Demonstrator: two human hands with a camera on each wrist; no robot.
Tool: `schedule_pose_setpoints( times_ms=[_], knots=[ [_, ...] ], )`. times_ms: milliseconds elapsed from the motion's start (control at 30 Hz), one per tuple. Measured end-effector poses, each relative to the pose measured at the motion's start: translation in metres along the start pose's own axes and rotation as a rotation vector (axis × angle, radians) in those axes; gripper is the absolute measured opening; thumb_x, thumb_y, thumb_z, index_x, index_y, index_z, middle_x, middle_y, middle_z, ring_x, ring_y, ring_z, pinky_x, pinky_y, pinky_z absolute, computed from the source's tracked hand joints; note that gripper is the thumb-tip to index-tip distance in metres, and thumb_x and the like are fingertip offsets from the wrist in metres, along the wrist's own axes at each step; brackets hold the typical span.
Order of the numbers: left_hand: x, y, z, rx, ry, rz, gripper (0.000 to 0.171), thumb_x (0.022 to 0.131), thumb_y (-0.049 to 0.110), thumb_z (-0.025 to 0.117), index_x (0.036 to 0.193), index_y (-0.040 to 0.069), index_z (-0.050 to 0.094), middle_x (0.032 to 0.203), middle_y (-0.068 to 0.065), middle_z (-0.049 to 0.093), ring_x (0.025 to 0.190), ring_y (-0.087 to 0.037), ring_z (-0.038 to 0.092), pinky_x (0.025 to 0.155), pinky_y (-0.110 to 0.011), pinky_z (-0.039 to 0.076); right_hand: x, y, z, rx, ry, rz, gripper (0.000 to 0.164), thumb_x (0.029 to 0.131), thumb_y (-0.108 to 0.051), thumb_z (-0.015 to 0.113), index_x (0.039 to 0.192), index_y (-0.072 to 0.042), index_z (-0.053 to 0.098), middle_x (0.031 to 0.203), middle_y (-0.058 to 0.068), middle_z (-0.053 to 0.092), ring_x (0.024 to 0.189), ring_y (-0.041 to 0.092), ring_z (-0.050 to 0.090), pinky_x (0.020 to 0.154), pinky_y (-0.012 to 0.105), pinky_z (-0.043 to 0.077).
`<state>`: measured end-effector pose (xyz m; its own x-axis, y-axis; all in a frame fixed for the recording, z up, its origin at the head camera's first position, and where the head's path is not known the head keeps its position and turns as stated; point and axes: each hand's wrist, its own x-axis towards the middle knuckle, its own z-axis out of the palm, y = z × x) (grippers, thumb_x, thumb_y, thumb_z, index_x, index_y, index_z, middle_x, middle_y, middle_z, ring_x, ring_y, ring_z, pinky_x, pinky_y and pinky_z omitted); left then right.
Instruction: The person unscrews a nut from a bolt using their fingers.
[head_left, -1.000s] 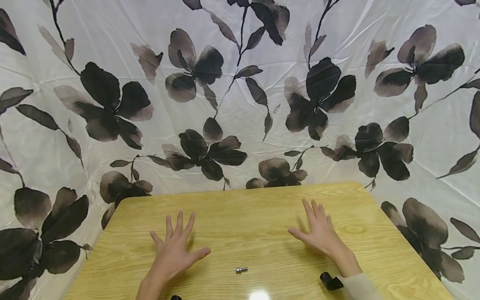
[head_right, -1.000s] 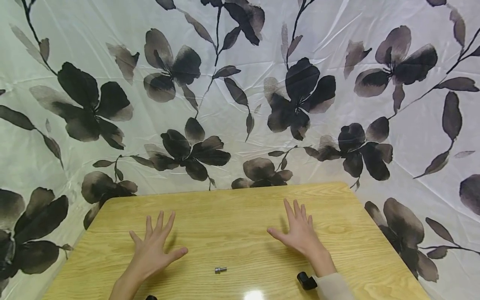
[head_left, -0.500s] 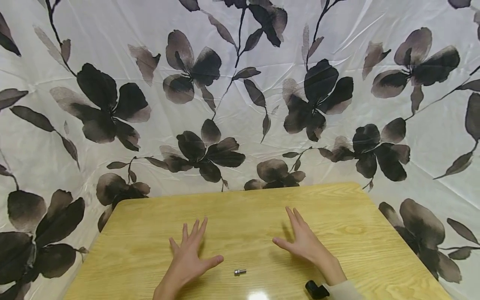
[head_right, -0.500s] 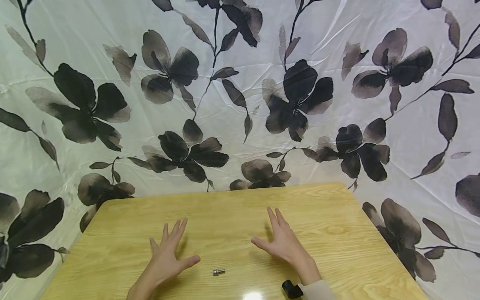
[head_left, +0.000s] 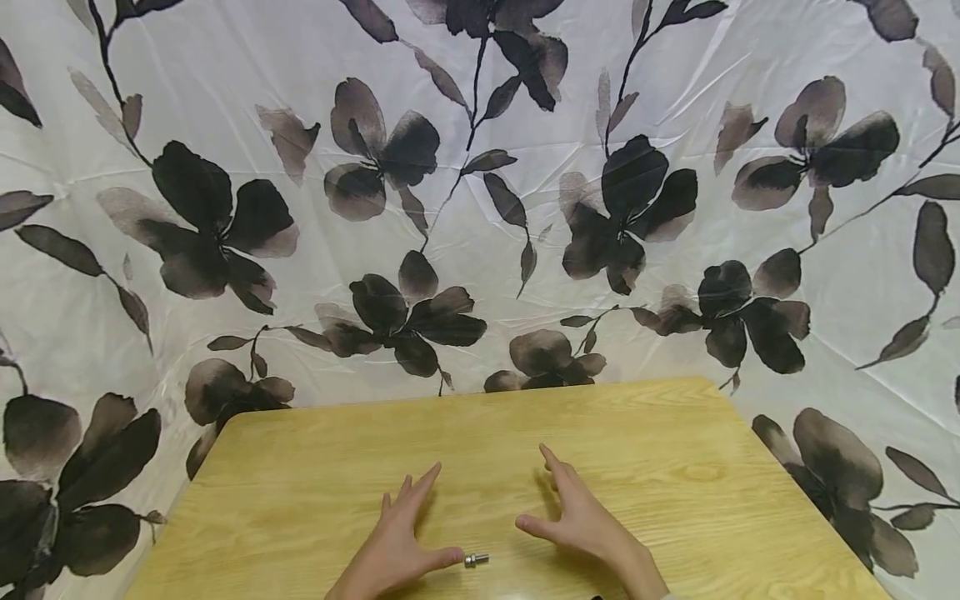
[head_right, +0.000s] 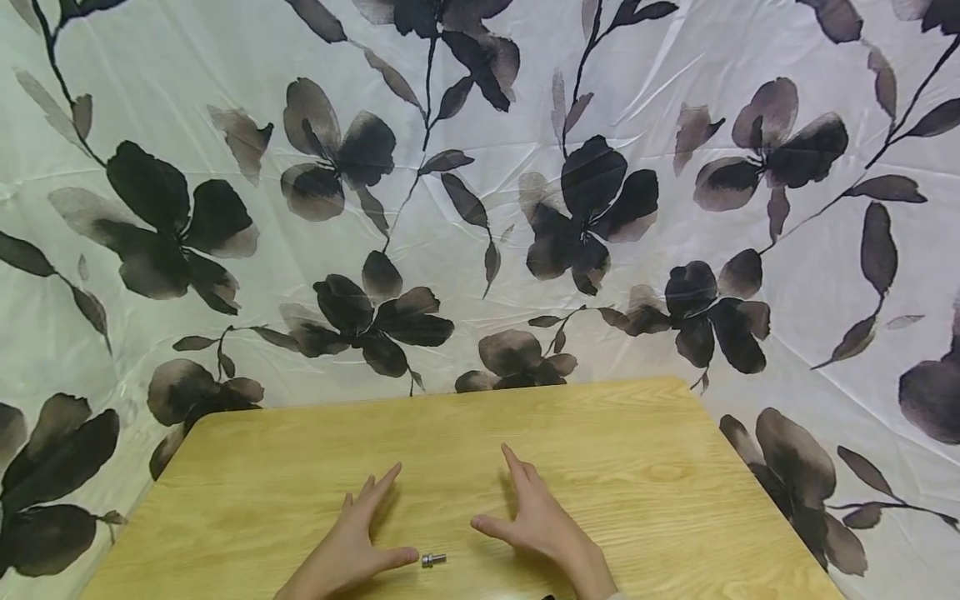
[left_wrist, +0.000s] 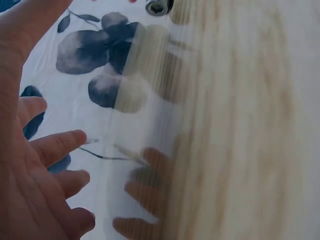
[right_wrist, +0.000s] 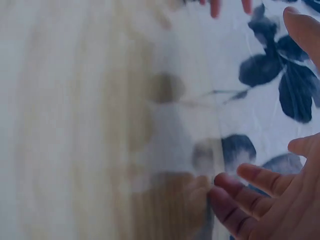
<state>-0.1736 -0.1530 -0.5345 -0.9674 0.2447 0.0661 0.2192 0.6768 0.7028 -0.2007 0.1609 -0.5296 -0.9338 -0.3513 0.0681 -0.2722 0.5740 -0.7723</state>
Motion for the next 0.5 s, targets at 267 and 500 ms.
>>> schedule_pose_setpoints(
  times_ms=[267, 500],
  knots=[
    [-0.003, 0.004, 0.002, -0.022, -0.085, -0.033, 0.119, 0.066, 0.068, 0.087, 0.163, 0.029, 0.031, 0.162, -0.018, 0.039, 0.15, -0.056, 0.026, 0.112, -0.084, 0.017, -0.001, -0.01, 0.014, 0.051, -0.095, -0.051, 0.106, 0.089, -0.051, 0.078, 0.167, -0.023, 0.011, 0.155, 0.02, 0.041, 0.123, 0.029, 0.055, 0.096, 0.048, 0.053],
    [0.002, 0.002, 0.003, 0.049, -0.036, 0.152, 0.108, 0.069, 0.069, 0.085, 0.158, 0.024, 0.042, 0.15, -0.009, 0.056, 0.142, -0.043, 0.045, 0.108, -0.074, 0.038, 0.001, -0.015, 0.026, 0.088, -0.159, -0.101, 0.104, 0.09, -0.046, 0.078, 0.165, -0.008, 0.016, 0.151, 0.015, 0.044, 0.111, 0.02, 0.054, 0.084, 0.027, 0.051]
  ],
)
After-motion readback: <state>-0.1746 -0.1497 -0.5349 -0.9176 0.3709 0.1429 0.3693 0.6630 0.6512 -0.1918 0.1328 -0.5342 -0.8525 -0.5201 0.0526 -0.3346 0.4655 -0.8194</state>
